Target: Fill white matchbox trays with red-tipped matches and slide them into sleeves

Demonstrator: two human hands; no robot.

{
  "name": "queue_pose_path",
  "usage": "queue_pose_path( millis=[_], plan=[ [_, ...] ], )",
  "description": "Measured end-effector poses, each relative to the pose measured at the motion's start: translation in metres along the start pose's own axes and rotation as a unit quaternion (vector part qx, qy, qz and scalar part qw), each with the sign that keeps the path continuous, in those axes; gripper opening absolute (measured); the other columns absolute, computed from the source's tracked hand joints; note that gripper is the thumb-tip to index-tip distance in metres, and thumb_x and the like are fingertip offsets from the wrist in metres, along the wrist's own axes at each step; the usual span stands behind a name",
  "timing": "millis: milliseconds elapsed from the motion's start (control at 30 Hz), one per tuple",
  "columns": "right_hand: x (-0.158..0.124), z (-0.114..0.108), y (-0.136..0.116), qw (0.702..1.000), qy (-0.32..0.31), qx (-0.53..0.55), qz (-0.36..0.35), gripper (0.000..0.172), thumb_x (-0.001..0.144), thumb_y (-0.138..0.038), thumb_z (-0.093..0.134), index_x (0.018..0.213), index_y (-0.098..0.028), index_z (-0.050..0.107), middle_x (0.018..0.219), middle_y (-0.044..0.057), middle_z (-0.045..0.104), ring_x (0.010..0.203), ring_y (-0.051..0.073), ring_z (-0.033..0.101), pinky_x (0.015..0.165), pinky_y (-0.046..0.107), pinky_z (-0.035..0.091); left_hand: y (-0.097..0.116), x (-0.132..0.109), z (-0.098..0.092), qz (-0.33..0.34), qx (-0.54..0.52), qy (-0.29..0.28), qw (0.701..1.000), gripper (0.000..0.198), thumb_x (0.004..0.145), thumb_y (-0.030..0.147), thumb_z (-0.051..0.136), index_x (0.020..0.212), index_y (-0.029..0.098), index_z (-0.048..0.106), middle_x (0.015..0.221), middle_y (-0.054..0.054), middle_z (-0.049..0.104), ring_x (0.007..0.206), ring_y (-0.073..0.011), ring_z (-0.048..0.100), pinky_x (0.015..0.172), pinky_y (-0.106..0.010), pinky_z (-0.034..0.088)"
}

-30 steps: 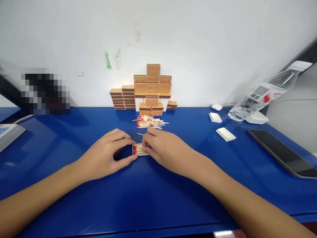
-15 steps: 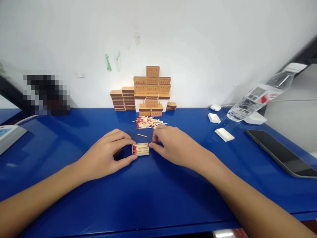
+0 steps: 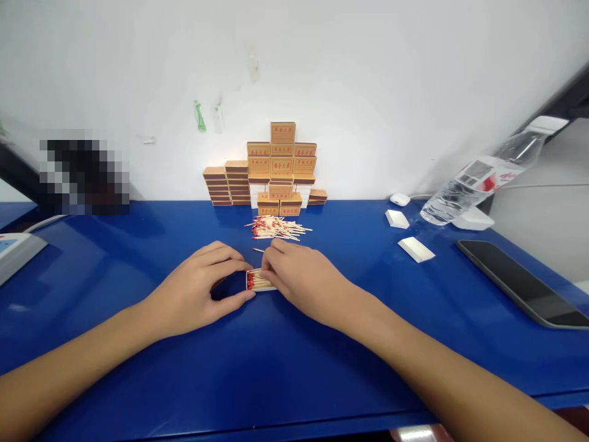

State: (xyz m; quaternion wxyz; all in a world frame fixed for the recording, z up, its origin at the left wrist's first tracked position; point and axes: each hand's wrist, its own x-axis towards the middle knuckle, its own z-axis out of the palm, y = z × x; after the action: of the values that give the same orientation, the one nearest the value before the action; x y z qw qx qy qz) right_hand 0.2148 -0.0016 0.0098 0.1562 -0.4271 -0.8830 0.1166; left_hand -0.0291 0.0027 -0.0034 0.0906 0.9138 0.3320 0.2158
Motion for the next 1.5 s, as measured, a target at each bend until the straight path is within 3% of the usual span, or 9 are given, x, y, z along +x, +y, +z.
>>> queue_pose_path(
  millis=[167,300,433,667,800,1067,1300,1500],
  plan=[
    [0.003,-0.004,0.006,0.997,0.072,0.031,0.008,0.008,0.103,-0.019,0.06,0.097,-0.021,0.065,0.096,0.003,0.066,0.084,0.018,0.061,0.073,0.031,0.044,0.002,-0.001,0.0,0.002,-0.001,0.005,1.0,0.028,0.096,0.038,0.072,0.117,0.019,0.074,0.109,-0.008,0.071,0.104,-0.0262,0.063,0.095,-0.046,0.054],
    [0.016,0.007,0.017,0.993,0.11,0.031,0.039,0.003,0.099,-0.019,0.068,0.096,-0.02,0.067,0.094,0.003,0.065,0.082,0.018,0.06,0.073,0.031,0.043,0.004,-0.001,0.001,0.009,-0.007,0.011,1.0,0.027,0.096,0.037,0.073,0.115,0.019,0.074,0.11,-0.008,0.072,0.104,-0.0257,0.063,0.096,-0.046,0.054],
    [0.03,0.019,0.027,0.994,0.09,0.028,0.048,0.011,0.098,-0.018,0.069,0.088,-0.019,0.064,0.089,0.003,0.065,0.082,0.018,0.057,0.074,0.031,0.041,0.003,-0.001,0.001,0.011,-0.013,0.005,1.0,0.027,0.096,0.037,0.072,0.116,0.018,0.074,0.111,-0.008,0.072,0.104,-0.0254,0.063,0.096,-0.046,0.054],
    [0.014,-0.003,0.021,0.994,0.039,0.098,0.024,0.017,0.106,-0.028,0.057,0.092,-0.02,0.062,0.087,0.002,0.063,0.078,0.017,0.056,0.071,0.03,0.041,0.0,-0.001,0.0,-0.005,0.011,0.023,1.0,0.028,0.096,0.039,0.071,0.115,0.018,0.074,0.116,-0.01,0.07,0.113,-0.0279,0.06,0.098,-0.048,0.054],
    [0.005,-0.005,0.011,0.997,-0.008,0.08,0.008,0.012,0.104,-0.024,0.059,0.093,-0.02,0.064,0.093,0.003,0.065,0.08,0.017,0.058,0.072,0.03,0.042,0.001,-0.001,0.0,-0.01,0.009,0.023,1.0,0.026,0.096,0.038,0.071,0.114,0.019,0.074,0.117,-0.01,0.069,0.114,-0.0279,0.06,0.098,-0.047,0.054],
    [0.004,-0.004,0.003,0.997,0.01,0.074,-0.034,0.012,0.104,-0.021,0.06,0.103,-0.021,0.072,0.101,0.005,0.063,0.083,0.017,0.059,0.074,0.031,0.046,0.002,0.0,-0.001,-0.011,0.002,0.015,1.0,0.024,0.096,0.038,0.071,0.112,0.02,0.074,0.116,-0.009,0.069,0.113,-0.0273,0.06,0.098,-0.046,0.053],
    [0.002,-0.004,0.0,0.996,0.019,0.062,-0.067,0.018,0.104,-0.023,0.06,0.104,-0.021,0.078,0.095,0.005,0.061,0.08,0.017,0.059,0.075,0.033,0.047,0.0,0.0,0.0,-0.006,0.003,0.018,1.0,0.024,0.097,0.039,0.071,0.112,0.021,0.073,0.115,-0.009,0.069,0.112,-0.0276,0.06,0.098,-0.046,0.054],
    [0.003,-0.007,0.004,0.997,0.027,0.054,-0.048,0.013,0.102,-0.022,0.062,0.105,-0.021,0.075,0.097,0.005,0.062,0.08,0.017,0.059,0.073,0.032,0.046,-0.001,0.002,-0.01,-0.008,0.046,0.01,0.999,0.044,0.094,0.049,0.072,0.124,0.019,0.07,0.116,-0.011,0.07,0.11,-0.0298,0.061,0.099,-0.048,0.054]
  ],
)
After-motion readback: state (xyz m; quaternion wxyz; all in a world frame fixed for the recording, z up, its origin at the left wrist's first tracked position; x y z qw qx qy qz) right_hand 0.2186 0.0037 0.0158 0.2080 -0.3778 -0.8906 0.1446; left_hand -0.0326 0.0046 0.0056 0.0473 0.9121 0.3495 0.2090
